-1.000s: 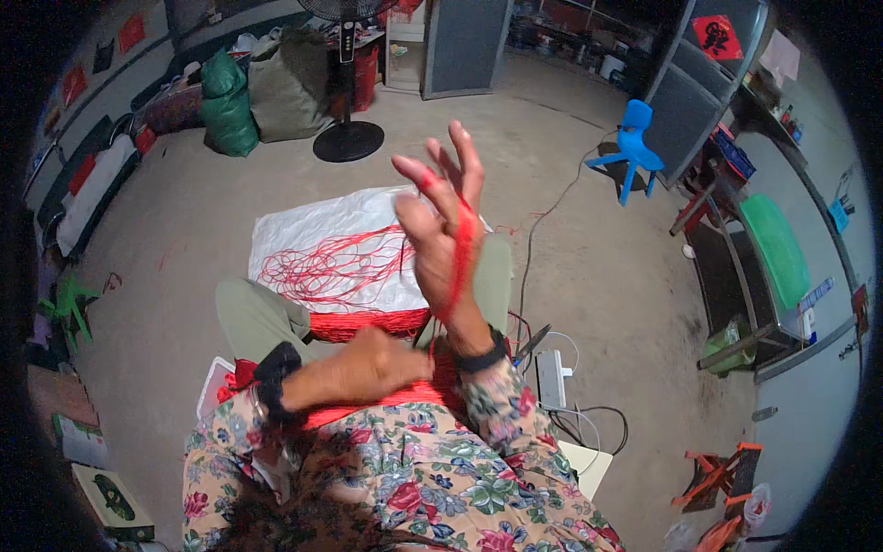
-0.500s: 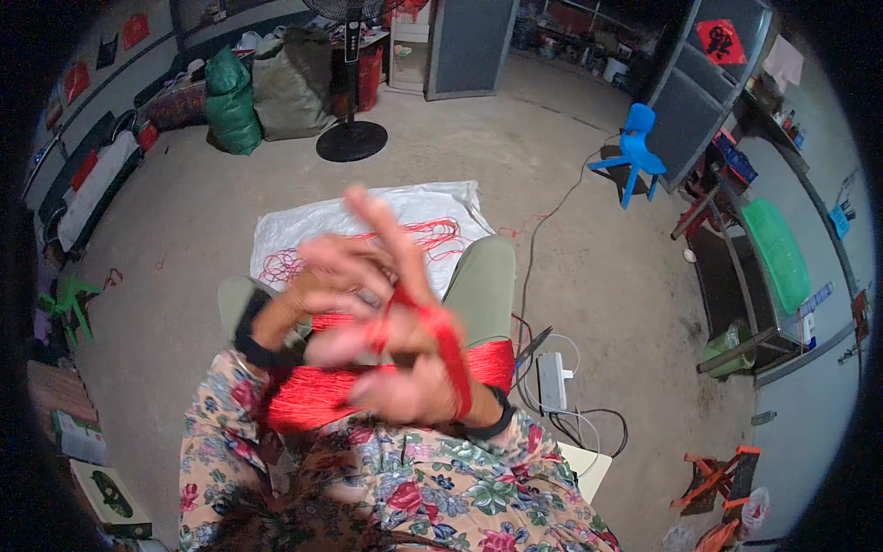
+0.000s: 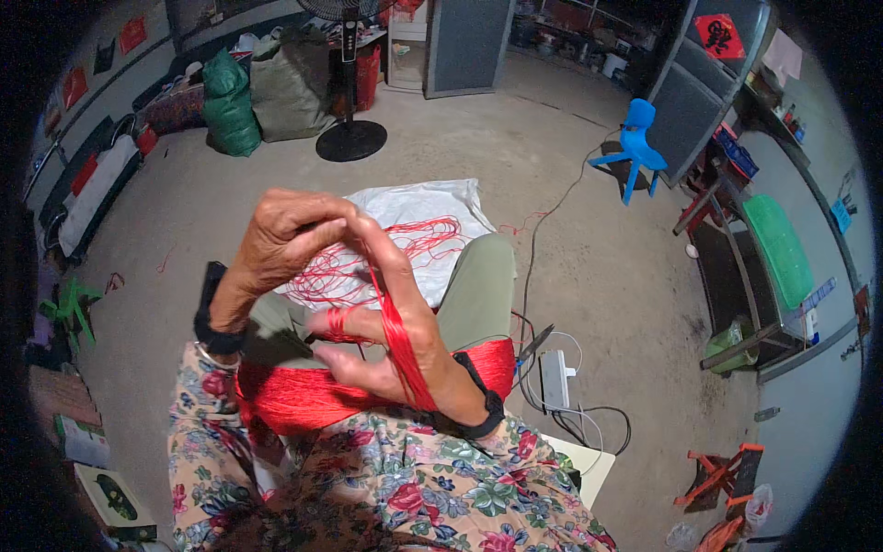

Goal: Winding and tying bundles of red yarn or thread while sitting on a stool and using scissors to cut the thread.

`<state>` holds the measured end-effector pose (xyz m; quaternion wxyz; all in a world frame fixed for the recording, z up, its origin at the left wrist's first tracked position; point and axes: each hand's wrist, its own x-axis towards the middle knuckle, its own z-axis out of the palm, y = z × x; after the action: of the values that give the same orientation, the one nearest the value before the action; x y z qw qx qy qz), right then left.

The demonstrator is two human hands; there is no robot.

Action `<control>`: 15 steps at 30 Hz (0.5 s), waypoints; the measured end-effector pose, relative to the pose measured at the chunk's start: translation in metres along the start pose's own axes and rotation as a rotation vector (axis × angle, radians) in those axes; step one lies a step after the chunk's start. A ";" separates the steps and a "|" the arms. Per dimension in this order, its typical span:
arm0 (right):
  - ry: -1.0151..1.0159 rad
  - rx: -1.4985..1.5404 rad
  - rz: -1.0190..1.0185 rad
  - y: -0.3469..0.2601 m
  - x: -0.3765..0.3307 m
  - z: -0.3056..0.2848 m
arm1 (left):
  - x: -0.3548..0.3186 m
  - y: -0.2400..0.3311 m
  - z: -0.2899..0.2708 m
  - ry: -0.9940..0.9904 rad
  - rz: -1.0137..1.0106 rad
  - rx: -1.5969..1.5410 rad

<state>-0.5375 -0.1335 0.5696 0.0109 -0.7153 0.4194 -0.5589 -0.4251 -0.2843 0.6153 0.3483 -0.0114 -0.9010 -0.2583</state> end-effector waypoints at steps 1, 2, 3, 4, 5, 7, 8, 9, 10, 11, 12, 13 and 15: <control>-0.060 0.125 0.093 -0.010 0.000 -0.008 | 0.001 -0.009 0.009 0.033 -0.061 -0.146; -0.119 0.252 0.186 -0.014 0.000 -0.012 | -0.002 -0.016 0.018 0.084 -0.093 -0.259; -0.070 0.516 0.194 -0.007 -0.006 -0.014 | -0.004 -0.023 0.035 0.105 -0.152 -0.366; -0.022 0.775 0.244 -0.008 -0.007 -0.017 | -0.011 -0.025 0.048 0.135 -0.222 -0.456; -0.059 0.731 0.227 -0.010 -0.006 -0.024 | -0.022 -0.025 0.059 0.080 -0.320 -0.477; -0.013 0.781 0.165 -0.001 0.000 -0.029 | -0.037 -0.031 0.083 0.021 -0.173 -0.466; 0.071 0.880 0.124 0.009 0.001 -0.026 | -0.042 -0.025 0.095 0.007 0.004 -0.404; 0.223 0.822 0.122 0.013 0.007 -0.023 | -0.062 -0.024 0.117 -0.017 -0.029 -0.433; 0.323 0.560 0.185 0.020 0.016 -0.023 | -0.073 -0.011 0.129 -0.045 -0.064 -0.460; 0.417 0.238 0.191 0.029 0.027 -0.020 | -0.082 -0.002 0.137 -0.161 0.061 -0.273; 0.451 -0.078 0.106 0.055 0.028 -0.021 | -0.080 0.014 0.139 -0.282 0.201 -0.111; 0.398 -0.281 0.079 0.072 0.027 -0.022 | -0.076 0.033 0.129 -0.378 0.171 -0.135; 0.264 -0.493 -0.003 0.094 0.018 -0.016 | -0.061 0.057 0.096 -0.428 0.164 -0.088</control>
<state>-0.6050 -0.1983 0.5446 -0.2191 -0.6178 0.5395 -0.5284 -0.4272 -0.1800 0.5432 0.1685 -0.1540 -0.9382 -0.2601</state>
